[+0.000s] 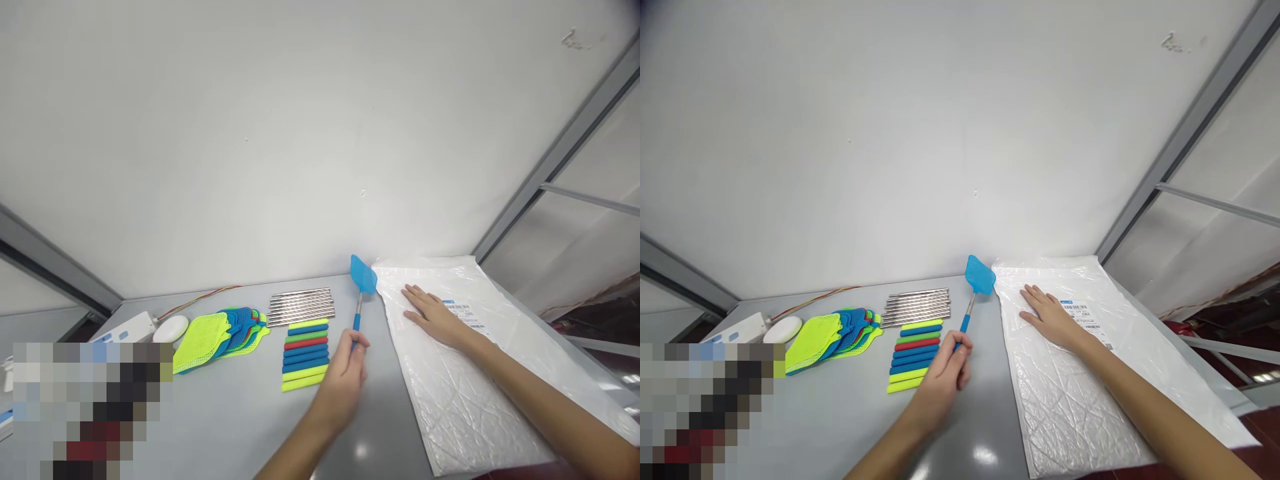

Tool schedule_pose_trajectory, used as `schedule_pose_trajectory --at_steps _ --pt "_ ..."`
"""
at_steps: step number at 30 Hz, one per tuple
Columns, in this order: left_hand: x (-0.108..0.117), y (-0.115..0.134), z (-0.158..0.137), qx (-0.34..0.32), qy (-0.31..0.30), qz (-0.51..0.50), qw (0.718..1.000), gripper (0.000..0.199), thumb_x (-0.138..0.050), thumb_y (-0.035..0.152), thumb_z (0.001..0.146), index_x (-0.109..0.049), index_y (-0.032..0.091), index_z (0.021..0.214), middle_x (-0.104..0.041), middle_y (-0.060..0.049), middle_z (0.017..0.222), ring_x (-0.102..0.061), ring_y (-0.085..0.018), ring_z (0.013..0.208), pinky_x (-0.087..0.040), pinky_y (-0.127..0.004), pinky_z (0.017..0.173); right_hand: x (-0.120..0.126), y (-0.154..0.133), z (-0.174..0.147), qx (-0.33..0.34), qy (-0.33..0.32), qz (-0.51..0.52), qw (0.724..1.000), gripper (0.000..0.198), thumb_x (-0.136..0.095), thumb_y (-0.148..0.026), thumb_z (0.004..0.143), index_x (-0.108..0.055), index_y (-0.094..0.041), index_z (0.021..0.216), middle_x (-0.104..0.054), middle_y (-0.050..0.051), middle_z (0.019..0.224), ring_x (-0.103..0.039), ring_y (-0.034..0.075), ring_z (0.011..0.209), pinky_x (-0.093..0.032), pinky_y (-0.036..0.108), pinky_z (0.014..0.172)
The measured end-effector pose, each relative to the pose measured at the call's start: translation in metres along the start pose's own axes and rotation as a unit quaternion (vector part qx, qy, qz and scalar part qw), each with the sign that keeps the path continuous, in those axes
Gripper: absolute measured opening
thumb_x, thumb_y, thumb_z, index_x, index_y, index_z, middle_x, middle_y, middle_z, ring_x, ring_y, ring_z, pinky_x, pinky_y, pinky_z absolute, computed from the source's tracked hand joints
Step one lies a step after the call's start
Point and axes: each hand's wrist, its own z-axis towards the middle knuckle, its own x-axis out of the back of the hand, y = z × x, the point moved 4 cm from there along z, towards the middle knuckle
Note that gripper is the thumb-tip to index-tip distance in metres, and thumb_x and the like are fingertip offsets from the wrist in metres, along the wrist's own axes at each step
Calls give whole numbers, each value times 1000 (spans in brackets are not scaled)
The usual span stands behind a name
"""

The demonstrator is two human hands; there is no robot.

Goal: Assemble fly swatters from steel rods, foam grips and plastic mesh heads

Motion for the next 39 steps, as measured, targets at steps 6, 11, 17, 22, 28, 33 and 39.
schedule_pose_trajectory --at_steps 6,11,17,22,28,33,39 --pt "-49 -39 16 52 9 -17 998 28 -28 49 95 -35 25 107 -41 8 53 -38 -11 50 -34 -22 54 9 3 -2 29 40 -21 999 57 -35 -54 95 -38 -24 143 -32 8 153 -25 26 142 -30 48 110" --pt "-55 -28 14 93 -62 113 987 31 -31 38 93 -33 23 120 -49 3 70 -44 -12 47 -38 -26 53 22 -37 -1 109 89 -30 990 36 -34 -38 98 -60 -24 118 -55 9 133 -49 25 124 -38 44 100" --pt "-37 -9 12 -7 -59 473 879 44 -37 36 89 -44 16 128 -65 -17 98 -62 -32 87 -43 -39 69 24 -104 7 173 31 15 984 31 -35 -36 98 -62 -25 110 -67 7 107 -61 21 96 -43 39 85" --pt "-22 -10 -5 -118 -2 465 878 28 -36 33 92 -57 21 106 -66 -11 90 -62 -26 78 -42 -34 66 6 -129 16 161 12 -16 987 29 -38 -39 96 -61 -25 108 -67 6 104 -61 21 94 -40 37 81" --pt "47 0 -65 -232 85 500 830 27 -33 23 95 -60 22 97 -62 -8 87 -57 -22 82 -41 -32 70 -9 -142 24 126 31 -54 990 30 -30 -30 97 -57 -23 106 -68 6 100 -62 21 87 -35 37 79" --pt "138 11 -99 -212 203 526 798 26 -35 24 96 -59 19 101 -61 -9 93 -53 -23 91 -40 -36 83 -13 -147 32 72 50 -73 993 30 -28 -31 96 -56 -21 100 -69 5 87 -61 19 70 -33 39 78" --pt "233 27 -99 -127 311 564 754 36 -44 35 93 -51 22 125 -55 -12 125 -45 -32 117 -37 -46 92 -13 -153 37 37 68 -113 991 38 -27 -41 95 -59 -21 99 -68 8 90 -61 23 79 -31 44 83"
